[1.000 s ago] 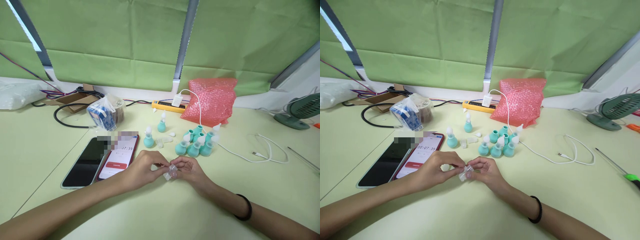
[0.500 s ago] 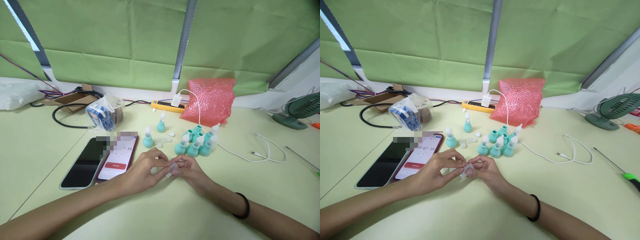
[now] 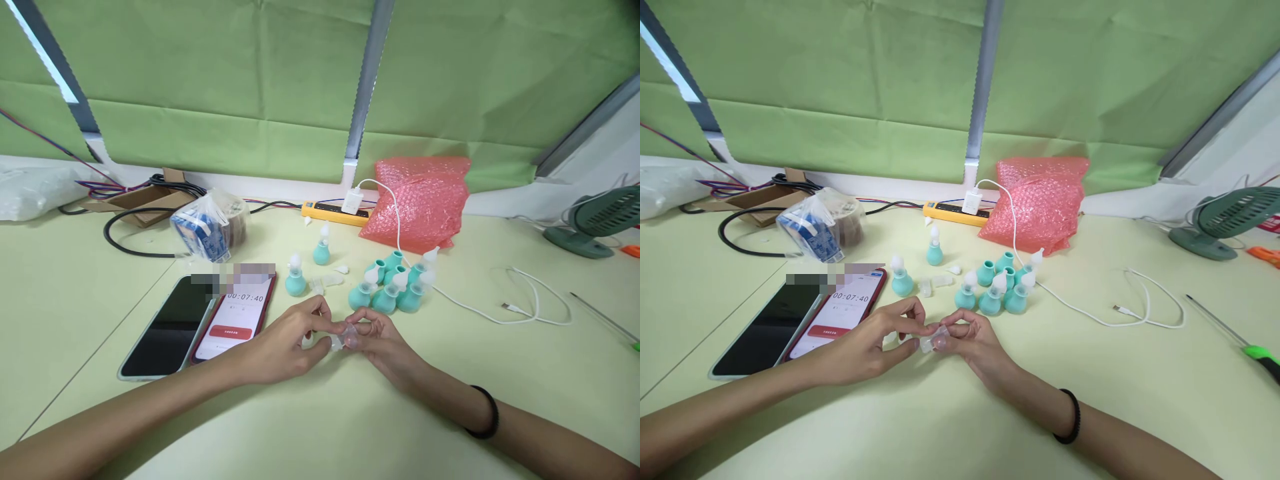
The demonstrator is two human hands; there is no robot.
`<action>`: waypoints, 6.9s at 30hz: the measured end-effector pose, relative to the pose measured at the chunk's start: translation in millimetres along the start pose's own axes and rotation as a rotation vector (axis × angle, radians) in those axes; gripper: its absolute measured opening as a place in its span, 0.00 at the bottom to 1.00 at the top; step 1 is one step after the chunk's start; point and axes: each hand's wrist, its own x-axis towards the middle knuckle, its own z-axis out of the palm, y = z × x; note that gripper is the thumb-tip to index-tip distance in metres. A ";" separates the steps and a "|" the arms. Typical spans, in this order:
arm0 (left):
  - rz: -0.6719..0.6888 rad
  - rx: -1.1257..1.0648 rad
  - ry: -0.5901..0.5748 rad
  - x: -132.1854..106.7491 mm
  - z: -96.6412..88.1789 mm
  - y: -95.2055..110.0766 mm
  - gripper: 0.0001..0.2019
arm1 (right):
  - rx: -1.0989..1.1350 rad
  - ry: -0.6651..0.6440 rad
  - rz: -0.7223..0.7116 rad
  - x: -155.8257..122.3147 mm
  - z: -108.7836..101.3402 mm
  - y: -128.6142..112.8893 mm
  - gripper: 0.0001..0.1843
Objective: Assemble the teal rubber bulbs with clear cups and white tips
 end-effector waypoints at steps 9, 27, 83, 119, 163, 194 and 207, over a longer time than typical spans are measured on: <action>-0.123 -0.537 0.261 1.3 10.5 -7.7 0.08 | -0.217 0.040 -0.210 -11.6 13.7 1.0 0.12; -0.148 -0.877 -0.055 -7.3 13.7 12.6 0.07 | -0.833 -0.151 -1.132 -28.6 19.9 -8.9 0.23; -0.047 -0.306 0.284 -13.8 14.4 16.8 0.10 | -1.608 -0.094 -0.045 52.0 -30.9 -144.9 0.09; -0.278 -0.810 0.201 -3.9 0.9 0.8 0.04 | -1.267 -0.249 -0.967 -16.6 10.3 11.0 0.26; 0.024 0.483 0.231 -10.9 27.1 -10.2 0.21 | -1.134 0.101 -0.810 -21.4 38.0 15.0 0.21; 0.756 0.802 0.524 -13.3 26.9 -10.2 0.18 | -0.159 -0.229 0.551 -26.1 45.6 -16.8 0.22; 0.725 0.671 0.469 -18.5 20.9 -3.3 0.20 | -0.006 -0.348 0.614 -28.6 47.3 -14.0 0.17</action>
